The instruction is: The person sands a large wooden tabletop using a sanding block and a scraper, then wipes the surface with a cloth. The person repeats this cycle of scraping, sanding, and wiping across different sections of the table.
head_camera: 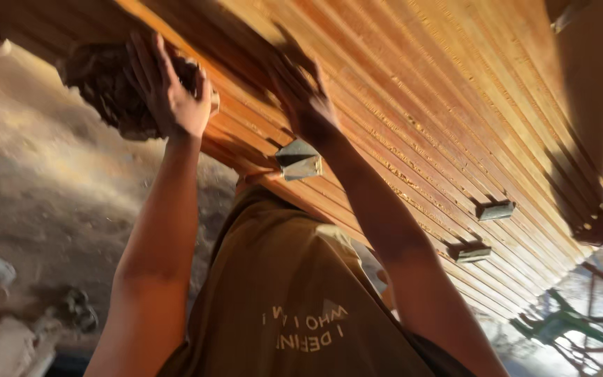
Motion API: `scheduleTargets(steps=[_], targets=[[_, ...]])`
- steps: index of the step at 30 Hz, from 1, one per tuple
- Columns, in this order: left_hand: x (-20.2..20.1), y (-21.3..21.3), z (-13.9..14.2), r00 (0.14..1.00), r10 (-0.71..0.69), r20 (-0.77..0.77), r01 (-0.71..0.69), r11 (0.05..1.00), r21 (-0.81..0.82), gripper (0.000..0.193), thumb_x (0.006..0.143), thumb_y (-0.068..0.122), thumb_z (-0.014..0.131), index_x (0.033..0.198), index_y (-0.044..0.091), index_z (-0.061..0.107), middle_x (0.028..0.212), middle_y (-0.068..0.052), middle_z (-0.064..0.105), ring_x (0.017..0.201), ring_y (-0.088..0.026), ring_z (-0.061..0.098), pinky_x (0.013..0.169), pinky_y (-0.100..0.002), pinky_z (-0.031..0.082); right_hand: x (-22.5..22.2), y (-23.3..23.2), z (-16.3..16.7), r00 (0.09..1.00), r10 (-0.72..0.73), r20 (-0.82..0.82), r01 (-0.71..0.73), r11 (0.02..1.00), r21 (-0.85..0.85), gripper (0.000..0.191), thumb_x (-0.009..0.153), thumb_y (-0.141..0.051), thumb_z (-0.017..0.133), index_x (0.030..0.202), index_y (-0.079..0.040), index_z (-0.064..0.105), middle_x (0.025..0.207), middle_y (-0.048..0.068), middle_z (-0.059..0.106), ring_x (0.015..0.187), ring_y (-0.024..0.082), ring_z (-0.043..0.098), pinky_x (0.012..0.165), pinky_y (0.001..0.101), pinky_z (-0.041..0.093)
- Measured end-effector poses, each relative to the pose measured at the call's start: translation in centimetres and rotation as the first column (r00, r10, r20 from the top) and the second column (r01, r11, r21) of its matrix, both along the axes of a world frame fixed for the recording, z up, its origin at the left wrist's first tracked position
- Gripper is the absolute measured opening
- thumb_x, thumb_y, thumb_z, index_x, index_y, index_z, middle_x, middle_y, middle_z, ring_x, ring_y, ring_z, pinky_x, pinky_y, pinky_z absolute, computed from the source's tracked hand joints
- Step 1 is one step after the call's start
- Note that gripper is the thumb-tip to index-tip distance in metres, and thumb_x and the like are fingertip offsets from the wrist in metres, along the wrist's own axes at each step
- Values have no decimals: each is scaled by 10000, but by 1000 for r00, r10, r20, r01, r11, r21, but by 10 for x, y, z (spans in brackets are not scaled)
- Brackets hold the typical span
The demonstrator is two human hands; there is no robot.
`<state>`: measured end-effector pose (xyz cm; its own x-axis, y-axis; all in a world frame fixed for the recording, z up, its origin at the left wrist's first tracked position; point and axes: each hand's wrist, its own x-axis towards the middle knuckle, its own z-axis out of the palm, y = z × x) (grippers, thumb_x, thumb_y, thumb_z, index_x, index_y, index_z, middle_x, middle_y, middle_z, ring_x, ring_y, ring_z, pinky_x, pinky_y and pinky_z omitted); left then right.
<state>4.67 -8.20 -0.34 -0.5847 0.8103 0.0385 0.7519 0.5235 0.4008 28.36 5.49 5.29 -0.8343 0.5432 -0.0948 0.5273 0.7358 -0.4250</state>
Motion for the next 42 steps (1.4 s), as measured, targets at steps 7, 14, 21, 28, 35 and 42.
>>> scheduleTargets(steps=[7, 14, 21, 28, 35, 42], targets=[[3, -40, 24, 961, 219, 168, -214, 976, -47, 1092, 778, 409, 868, 1631, 194, 222, 1640, -298, 167, 1509, -523, 196, 1183, -593, 348, 197, -49, 28, 968, -187, -169, 211, 968, 138, 432, 950, 69, 609, 1372, -15, 644, 1404, 185, 635, 1329, 362, 583, 1117, 473, 489], [2, -44, 34, 881, 444, 163, -423, 894, -147, 423, 876, 245, 725, 1242, 44, 658, 1312, -254, 595, 1154, -412, 620, 954, -532, 543, 225, -70, -19, 737, -599, -313, 661, 737, 145, 227, 983, 11, 605, 1178, 2, 723, 1149, 190, 756, 983, 325, 758, 797, 388, 638], [-89, -17, 90, 938, 219, 268, -296, 908, 296, 76, 868, 59, 637, 882, -15, 639, 888, -185, 660, 859, -319, 677, 813, -463, 565, 233, -85, -13, 355, -842, -407, 918, 396, -18, 269, 999, -56, 544, 1133, 42, 755, 1027, 195, 772, 883, 285, 769, 786, 368, 612], [-206, 105, 100, 889, -336, 310, 250, 925, 287, 851, 929, 264, 694, 1619, 90, 227, 1462, -263, 526, 1374, -372, 512, 1182, -546, 386, 197, -105, 27, 296, -886, -356, 954, 294, 61, 294, 995, -78, 528, 1144, 50, 747, 1021, 211, 773, 874, 273, 754, 791, 364, 598], [-207, 142, 23, 801, -581, 145, 577, 814, 67, 993, 987, 542, 704, 1756, 151, 214, 1765, -237, 199, 1653, -404, 168, 1385, -520, 136, 178, -181, 49, 175, -950, -257, 984, 167, 53, 268, 1006, -86, 564, 1155, 57, 734, 1000, 214, 766, 873, 273, 762, 786, 344, 600], [-15, 128, -17, 364, -750, 552, 509, 656, 557, 798, 1027, 98, 656, 1672, 3, 195, 1668, -268, 324, 1542, -409, 447, 1235, -521, 496, 182, -269, 49, -42, -980, -195, 996, -56, 67, 245, 1015, -78, 587, 1145, 61, 740, 1033, 186, 777, 923, 241, 759, 829, 336, 599]])
